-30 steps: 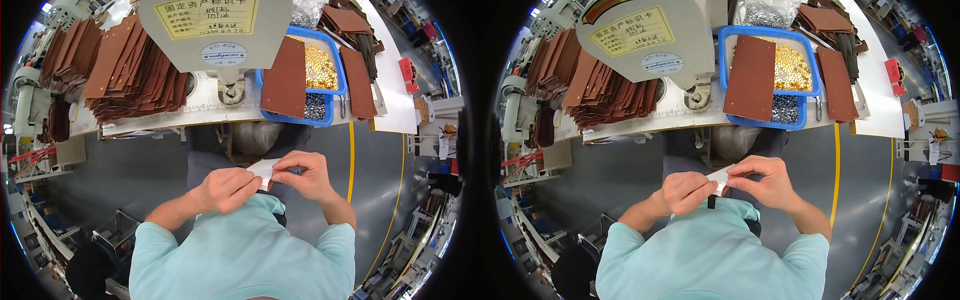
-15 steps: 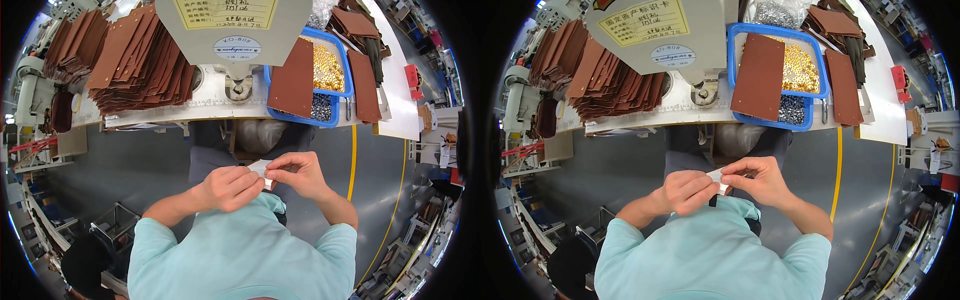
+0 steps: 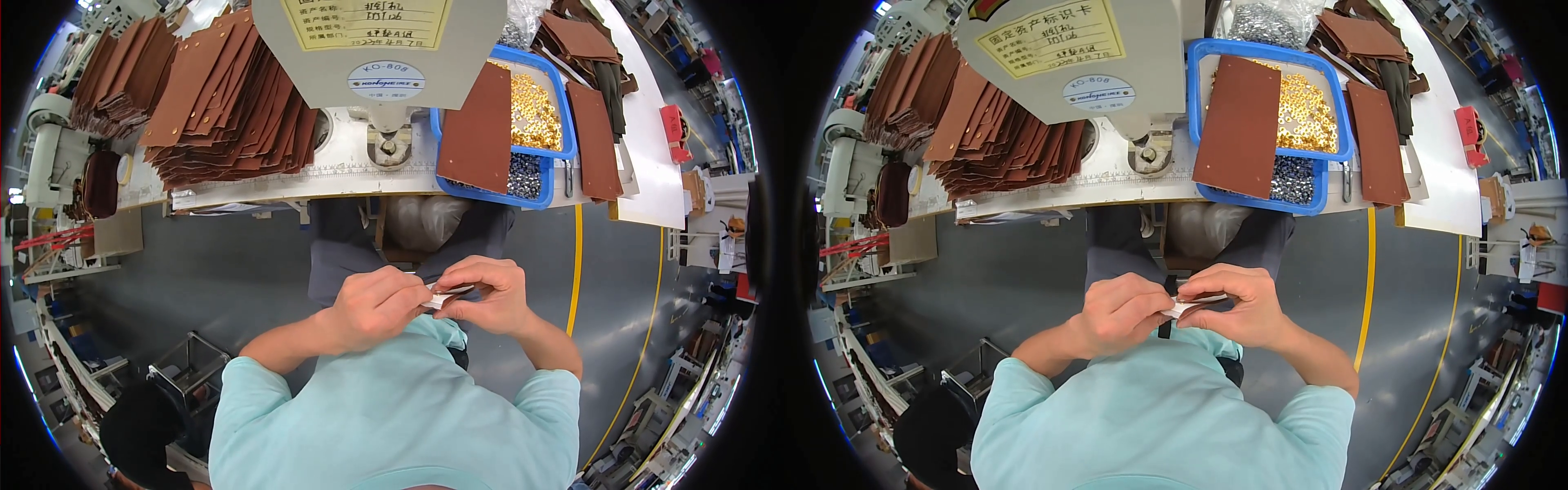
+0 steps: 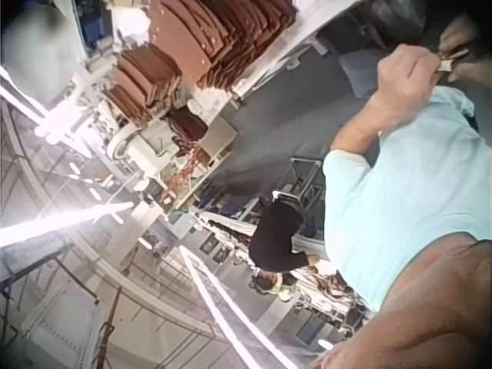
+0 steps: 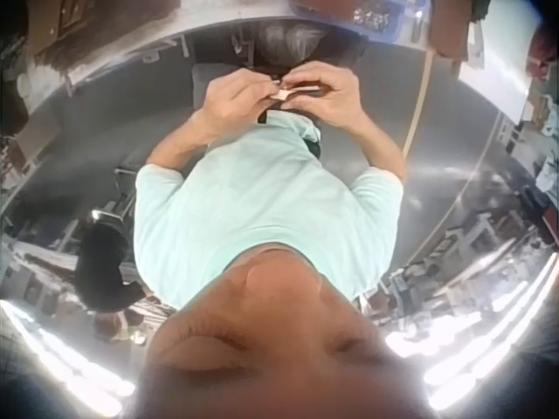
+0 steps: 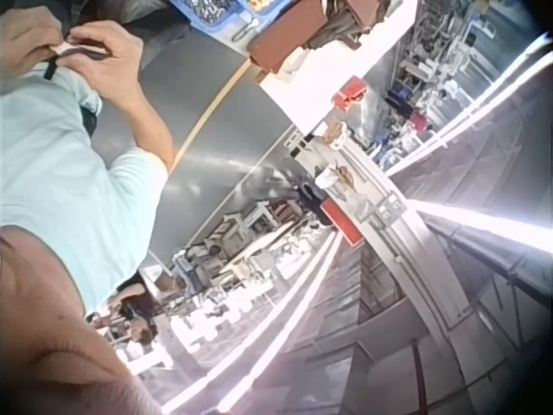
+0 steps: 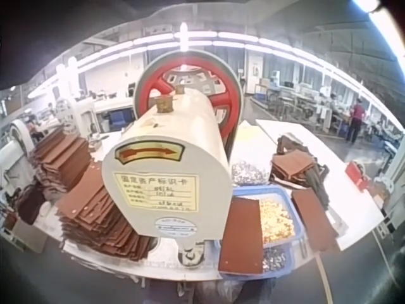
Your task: Manually inserting metal studs into pre-punched holes in leather pieces at a workshop station.
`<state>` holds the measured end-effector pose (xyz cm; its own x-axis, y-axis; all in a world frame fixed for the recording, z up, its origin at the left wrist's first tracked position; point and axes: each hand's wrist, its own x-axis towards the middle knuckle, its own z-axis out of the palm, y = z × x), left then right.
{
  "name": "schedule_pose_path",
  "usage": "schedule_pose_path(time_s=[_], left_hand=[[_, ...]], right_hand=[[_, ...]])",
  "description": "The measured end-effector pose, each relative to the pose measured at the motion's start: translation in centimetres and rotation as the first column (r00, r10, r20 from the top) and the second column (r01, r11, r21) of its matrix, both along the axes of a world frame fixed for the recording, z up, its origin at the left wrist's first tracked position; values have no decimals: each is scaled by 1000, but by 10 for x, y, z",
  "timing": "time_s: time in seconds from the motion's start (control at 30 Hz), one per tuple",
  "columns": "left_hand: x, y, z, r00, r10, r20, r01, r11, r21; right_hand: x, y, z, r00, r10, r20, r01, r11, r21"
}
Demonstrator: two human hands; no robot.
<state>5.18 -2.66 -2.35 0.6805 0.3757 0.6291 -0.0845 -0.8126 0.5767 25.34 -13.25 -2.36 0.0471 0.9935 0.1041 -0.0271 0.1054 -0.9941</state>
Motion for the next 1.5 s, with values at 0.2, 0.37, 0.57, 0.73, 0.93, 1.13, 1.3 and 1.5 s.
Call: schedule_pose_path(time_s=[0.2, 0.37, 0.57, 0.73, 0.93, 1.13, 1.3, 1.5], left_hand=[[0, -7, 1, 1000, 20, 10, -19, 997, -69], [-2, -8, 5, 999, 36, 0, -36, 999, -28], [-5, -8, 10, 989, 100, -108, -89, 991, 95], [-6, -7, 14, 981, 103, -166, -87, 991, 103], [-3, -9, 1, 994, 86, -74, -81, 995, 59], [-2, -11, -2, 989, 103, -110, -103, 995, 10], [2, -13, -1, 980, 67, -189, -81, 994, -67], [4, -14, -7, 976, 89, -197, -94, 995, -20]], right_hand=[[-2, 1, -2, 997, -42, 57, 42, 999, 9], [-5, 3, 6, 977, -82, 195, 51, 986, 160], [-7, 0, 1, 937, -165, 308, 55, 940, 336], [-7, 0, 1, 928, -205, 312, 61, 908, 415], [-7, -5, -4, 942, -159, 296, 62, 948, 312], [-14, -3, -17, 940, -125, 319, 10, 941, 339], [-21, -1, -30, 925, -209, 316, 51, 895, 443], [-20, 3, -35, 919, -237, 316, 45, 857, 513]])
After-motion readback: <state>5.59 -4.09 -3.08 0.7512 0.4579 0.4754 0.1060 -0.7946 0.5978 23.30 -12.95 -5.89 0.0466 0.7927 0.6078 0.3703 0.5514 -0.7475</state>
